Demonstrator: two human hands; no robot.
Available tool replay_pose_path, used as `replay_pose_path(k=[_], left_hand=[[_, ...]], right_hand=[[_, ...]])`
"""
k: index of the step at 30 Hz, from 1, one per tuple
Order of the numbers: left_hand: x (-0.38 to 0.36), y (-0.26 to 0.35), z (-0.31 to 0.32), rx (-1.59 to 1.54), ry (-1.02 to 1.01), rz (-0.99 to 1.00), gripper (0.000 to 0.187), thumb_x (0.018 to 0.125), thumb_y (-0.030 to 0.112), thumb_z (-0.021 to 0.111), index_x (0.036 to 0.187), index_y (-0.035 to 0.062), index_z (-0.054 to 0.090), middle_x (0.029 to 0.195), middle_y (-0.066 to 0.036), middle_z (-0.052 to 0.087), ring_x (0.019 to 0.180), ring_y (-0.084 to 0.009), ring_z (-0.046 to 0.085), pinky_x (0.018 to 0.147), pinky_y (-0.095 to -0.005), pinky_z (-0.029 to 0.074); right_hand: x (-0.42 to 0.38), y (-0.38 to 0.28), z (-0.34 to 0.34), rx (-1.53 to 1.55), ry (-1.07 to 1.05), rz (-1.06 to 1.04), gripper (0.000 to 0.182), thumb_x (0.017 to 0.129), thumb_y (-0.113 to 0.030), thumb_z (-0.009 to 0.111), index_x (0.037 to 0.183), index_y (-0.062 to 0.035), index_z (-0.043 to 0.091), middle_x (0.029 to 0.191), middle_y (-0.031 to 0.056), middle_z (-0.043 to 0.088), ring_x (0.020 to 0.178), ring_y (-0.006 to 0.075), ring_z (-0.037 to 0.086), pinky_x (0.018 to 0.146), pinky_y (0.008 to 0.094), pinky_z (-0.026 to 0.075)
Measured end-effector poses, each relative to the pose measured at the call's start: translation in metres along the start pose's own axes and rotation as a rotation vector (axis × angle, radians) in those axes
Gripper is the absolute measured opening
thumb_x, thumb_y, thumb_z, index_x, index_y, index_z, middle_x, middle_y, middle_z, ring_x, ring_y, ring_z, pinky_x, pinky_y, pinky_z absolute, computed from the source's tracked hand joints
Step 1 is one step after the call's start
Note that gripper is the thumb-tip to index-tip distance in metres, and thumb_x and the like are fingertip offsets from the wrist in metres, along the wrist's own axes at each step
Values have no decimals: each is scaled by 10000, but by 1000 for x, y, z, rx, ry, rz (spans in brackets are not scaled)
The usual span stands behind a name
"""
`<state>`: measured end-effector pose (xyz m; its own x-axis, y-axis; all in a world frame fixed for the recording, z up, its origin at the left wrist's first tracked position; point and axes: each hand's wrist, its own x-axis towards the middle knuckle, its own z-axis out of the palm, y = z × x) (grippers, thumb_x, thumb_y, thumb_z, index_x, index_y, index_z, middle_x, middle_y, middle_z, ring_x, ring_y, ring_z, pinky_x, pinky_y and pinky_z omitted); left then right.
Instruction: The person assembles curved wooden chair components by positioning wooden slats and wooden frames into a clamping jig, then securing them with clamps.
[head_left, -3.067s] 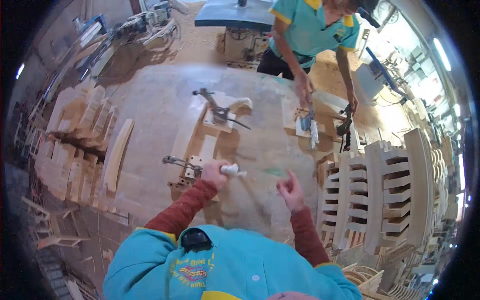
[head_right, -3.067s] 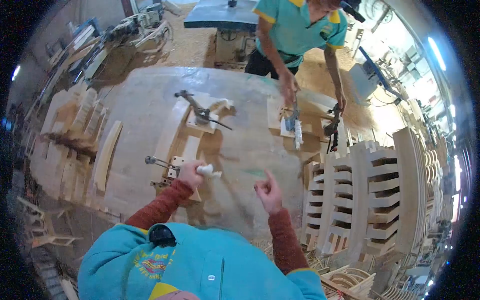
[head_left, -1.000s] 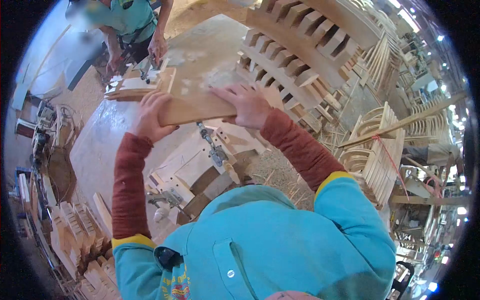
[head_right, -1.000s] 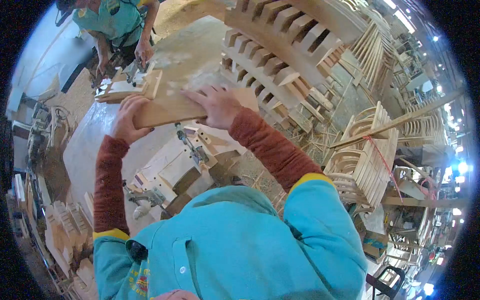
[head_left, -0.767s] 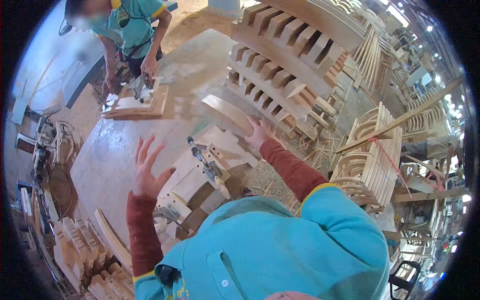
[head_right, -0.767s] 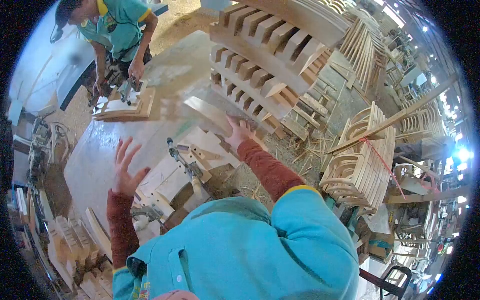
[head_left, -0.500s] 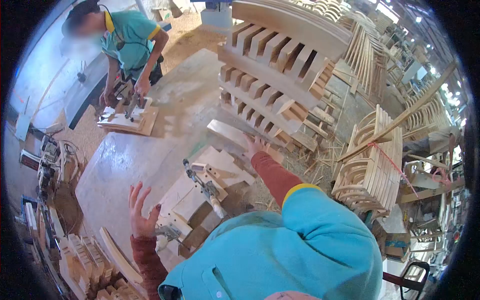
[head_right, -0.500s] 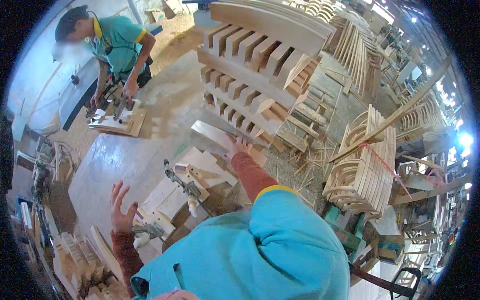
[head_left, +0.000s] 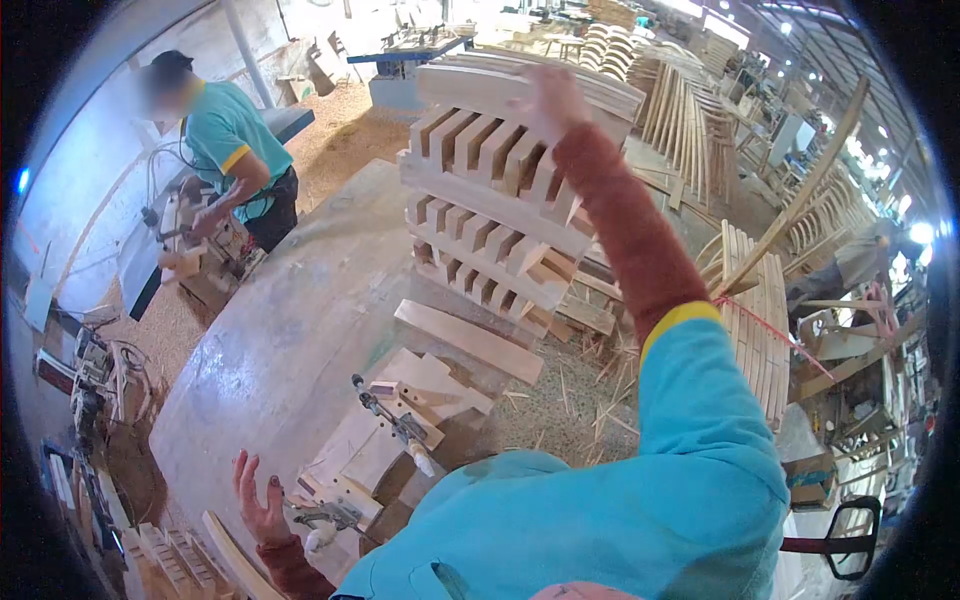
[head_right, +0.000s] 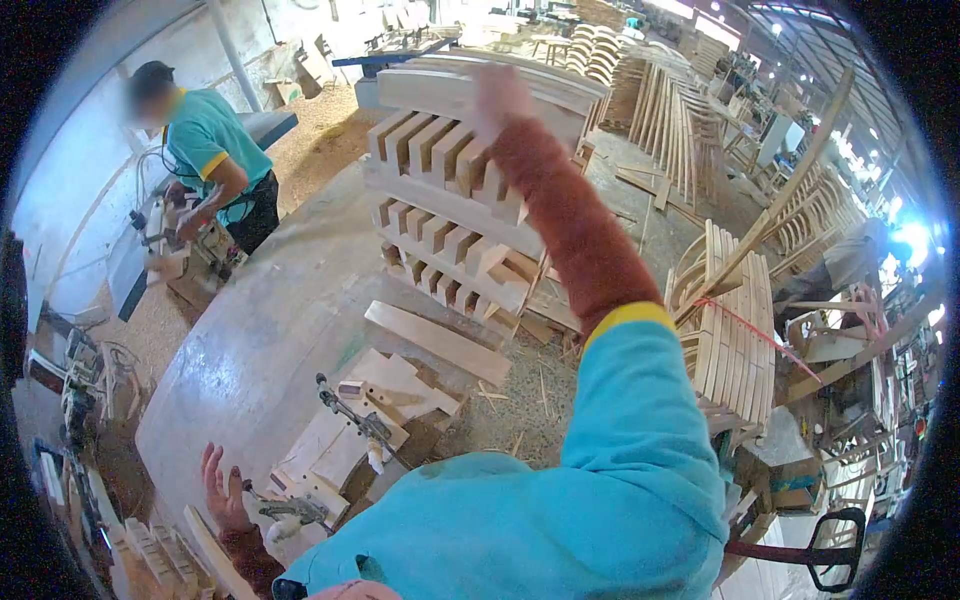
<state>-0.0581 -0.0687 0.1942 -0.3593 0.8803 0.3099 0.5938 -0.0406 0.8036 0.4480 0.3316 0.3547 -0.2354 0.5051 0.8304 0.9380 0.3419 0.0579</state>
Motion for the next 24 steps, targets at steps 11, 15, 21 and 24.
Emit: replay_pose_path(k=[11, 15, 21, 24], left_hand=[[5, 9, -26, 71, 98, 104, 332, 766, 27, 573, 1097, 38, 584, 1292, -137, 473, 1273, -301, 352, 1055, -423, 246], [12, 17, -43, 134, 149, 126, 317, 752, -21, 569, 1065, 29, 586, 1243, -130, 511, 1250, -301, 384, 1047, -405, 268], [57, 80, -23, 283, -29, 347, 295, 700, -55, 616, 975, 49, 628, 1158, -120, 556, 1204, -307, 429, 1008, -402, 324], [99, 110, -6, 282, -64, 562, 316, 721, 36, 652, 1032, 77, 614, 1172, -130, 548, 1199, -326, 428, 999, -409, 333]], right_hand=[[29, 37, -11, -101, -623, 336, 520, 625, -336, 768, 1023, -62, 576, 1106, 158, 545, 986, 292, 548, 822, 364, 445], [5, -37, -68, -318, -165, -49, 383, 661, -197, 709, 1018, -121, 591, 991, 45, 546, 923, 261, 550, 785, 385, 453], [-26, -134, -98, 140, -46, -447, 370, 656, -76, 673, 1010, -172, 620, 1016, -2, 621, 919, 227, 590, 778, 333, 462], [-45, -192, -87, 355, -31, -647, 336, 670, -17, 650, 965, -179, 661, 985, 7, 646, 915, 212, 610, 793, 322, 464]])
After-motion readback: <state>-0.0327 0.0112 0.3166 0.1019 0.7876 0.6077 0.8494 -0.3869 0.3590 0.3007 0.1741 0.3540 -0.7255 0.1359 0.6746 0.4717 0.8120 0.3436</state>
